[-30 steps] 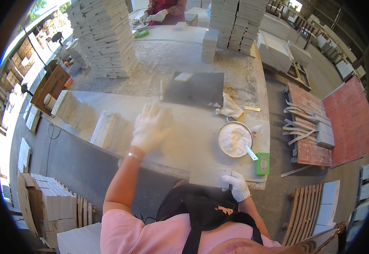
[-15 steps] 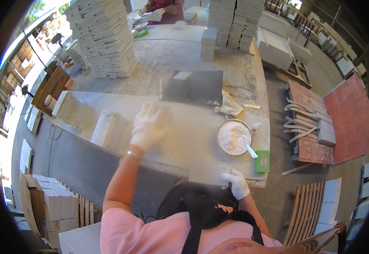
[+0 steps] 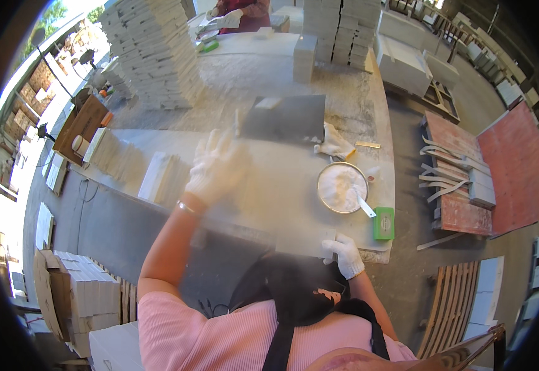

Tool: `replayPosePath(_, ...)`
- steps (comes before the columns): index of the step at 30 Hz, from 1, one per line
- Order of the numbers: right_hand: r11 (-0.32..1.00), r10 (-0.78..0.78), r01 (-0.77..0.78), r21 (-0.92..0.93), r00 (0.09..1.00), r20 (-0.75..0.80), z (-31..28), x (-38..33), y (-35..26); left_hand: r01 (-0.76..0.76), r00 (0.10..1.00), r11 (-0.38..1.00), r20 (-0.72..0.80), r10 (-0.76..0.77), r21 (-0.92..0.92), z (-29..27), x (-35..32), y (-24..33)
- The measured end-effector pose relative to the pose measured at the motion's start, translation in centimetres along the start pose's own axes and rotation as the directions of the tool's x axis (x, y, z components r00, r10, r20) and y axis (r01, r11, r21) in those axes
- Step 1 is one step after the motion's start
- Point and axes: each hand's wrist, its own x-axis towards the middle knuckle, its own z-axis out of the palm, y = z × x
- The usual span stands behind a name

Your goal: The person applies a white paste to the edges of rectangular tiles using a small metal spatula, then wipes the edges with a green sponge. The person repeats this process on multiple tiles, handling them one at a time.

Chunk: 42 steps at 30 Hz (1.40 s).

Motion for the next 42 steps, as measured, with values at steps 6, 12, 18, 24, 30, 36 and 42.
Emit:
replayPosePath(6, 1.0, -0.008, 0.008, -0.008, 1.0, 0.009, -0.4, 0.5, 0.9, -0.264, 0.917, 0.96, 0.284, 0.278, -0.088, -11.4, 0.8, 4.4)
replayPosePath(12, 1.0, -0.01, 0.01, 0.004, 1.0, 0.004, -0.6, 0.7, 1.4, -0.513, 0.778, 0.857, 0.392, 0.491, -0.054, -20.8, -0.2, 9.5)
replayPosePath(18, 1.0, 0.0, 0.0, -0.001, 1.0, 0.005, -0.2, 0.6, 1.0, -0.565, 0.777, 0.817, 0.26, 0.574, -0.114, -26.0, -0.6, 12.5)
replayPosePath(24, 1.0, 0.002, -0.002, -0.005, 1.0, 0.017, 0.0, 0.3, 0.4, -0.595, 0.772, 0.798, 0.205, 0.602, -0.1, -27.1, -0.9, 12.9)
replayPosePath(30, 0.999, -0.037, 0.037, 0.019, 0.999, 0.017, -0.1, 0.3, 0.7, -0.611, 0.762, 0.785, 0.192, 0.618, -0.101, -27.5, -1.1, 13.3)
replayPosePath(36, 0.999, -0.045, 0.045, 0.002, 0.999, 0.008, -0.1, 0.3, 0.7, -0.612, 0.762, 0.786, 0.201, 0.616, -0.091, -27.8, -1.2, 13.5)
replayPosePath(42, 0.999, -0.049, 0.049, -0.02, 0.999, 0.002, -0.2, 0.4, 0.9, -0.608, 0.765, 0.79, 0.208, 0.61, -0.08, -28.1, -1.4, 13.5)
